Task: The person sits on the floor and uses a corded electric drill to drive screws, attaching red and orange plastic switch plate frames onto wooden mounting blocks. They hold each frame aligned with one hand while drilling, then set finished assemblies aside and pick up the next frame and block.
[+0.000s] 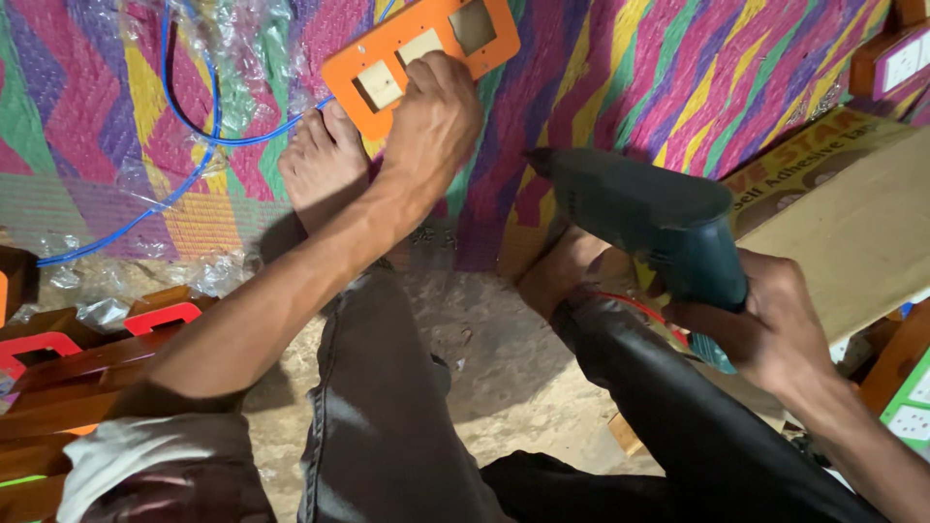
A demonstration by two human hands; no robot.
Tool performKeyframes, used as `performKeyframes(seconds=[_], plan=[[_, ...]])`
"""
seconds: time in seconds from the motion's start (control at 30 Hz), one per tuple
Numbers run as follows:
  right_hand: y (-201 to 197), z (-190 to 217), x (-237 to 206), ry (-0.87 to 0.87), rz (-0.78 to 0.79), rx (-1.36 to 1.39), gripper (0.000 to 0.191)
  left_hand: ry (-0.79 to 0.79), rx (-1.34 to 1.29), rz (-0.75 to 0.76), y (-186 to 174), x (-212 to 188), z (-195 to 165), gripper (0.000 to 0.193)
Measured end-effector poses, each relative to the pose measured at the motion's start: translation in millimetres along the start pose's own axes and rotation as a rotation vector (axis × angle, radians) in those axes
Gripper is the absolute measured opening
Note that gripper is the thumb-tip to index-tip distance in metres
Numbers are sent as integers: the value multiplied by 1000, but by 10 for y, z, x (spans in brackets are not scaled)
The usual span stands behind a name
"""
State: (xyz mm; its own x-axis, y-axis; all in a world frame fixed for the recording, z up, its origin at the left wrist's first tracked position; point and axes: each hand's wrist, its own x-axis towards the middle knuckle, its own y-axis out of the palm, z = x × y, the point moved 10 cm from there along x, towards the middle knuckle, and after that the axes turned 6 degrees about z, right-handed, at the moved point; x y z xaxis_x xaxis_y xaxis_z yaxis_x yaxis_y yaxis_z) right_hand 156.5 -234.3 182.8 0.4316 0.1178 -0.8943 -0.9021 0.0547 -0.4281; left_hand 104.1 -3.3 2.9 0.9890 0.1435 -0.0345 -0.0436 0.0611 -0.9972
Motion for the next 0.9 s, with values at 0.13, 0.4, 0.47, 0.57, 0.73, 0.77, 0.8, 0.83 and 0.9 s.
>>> performKeyframes(seconds=[0.13, 0.4, 0.47, 0.57, 0.73, 0.77, 0.8, 0.83, 0.9], plan=[[-29, 74, -31, -42, -20, 12, 24, 58, -124, -10, -34, -102, -8, 29], [-85, 175, -107, -85, -26, 74, 30, 154, -105, 0, 0, -193, -222, 17], [-79, 176, -93, -110, -20, 75, 34, 174, -99, 6, 0, -212, -235, 16], [-47, 156, -55, -143, -11, 93, 32, 209, -69, 8, -9, -219, -245, 16], [50, 196, 3, -236, 48, 280, 35, 247, -105, 38, -10, -209, -242, 11], [65, 221, 5, -265, 60, 327, 39, 254, -91, 33, -21, -215, -244, 11], [66, 201, 14, -240, 54, 303, 39, 261, -77, 27, -31, -218, -244, 12], [68, 183, 29, -218, 49, 278, 38, 266, -61, 20, -40, -219, -241, 12], [64, 184, 46, -215, 43, 236, 37, 281, -21, 22, -44, -215, -252, 12]])
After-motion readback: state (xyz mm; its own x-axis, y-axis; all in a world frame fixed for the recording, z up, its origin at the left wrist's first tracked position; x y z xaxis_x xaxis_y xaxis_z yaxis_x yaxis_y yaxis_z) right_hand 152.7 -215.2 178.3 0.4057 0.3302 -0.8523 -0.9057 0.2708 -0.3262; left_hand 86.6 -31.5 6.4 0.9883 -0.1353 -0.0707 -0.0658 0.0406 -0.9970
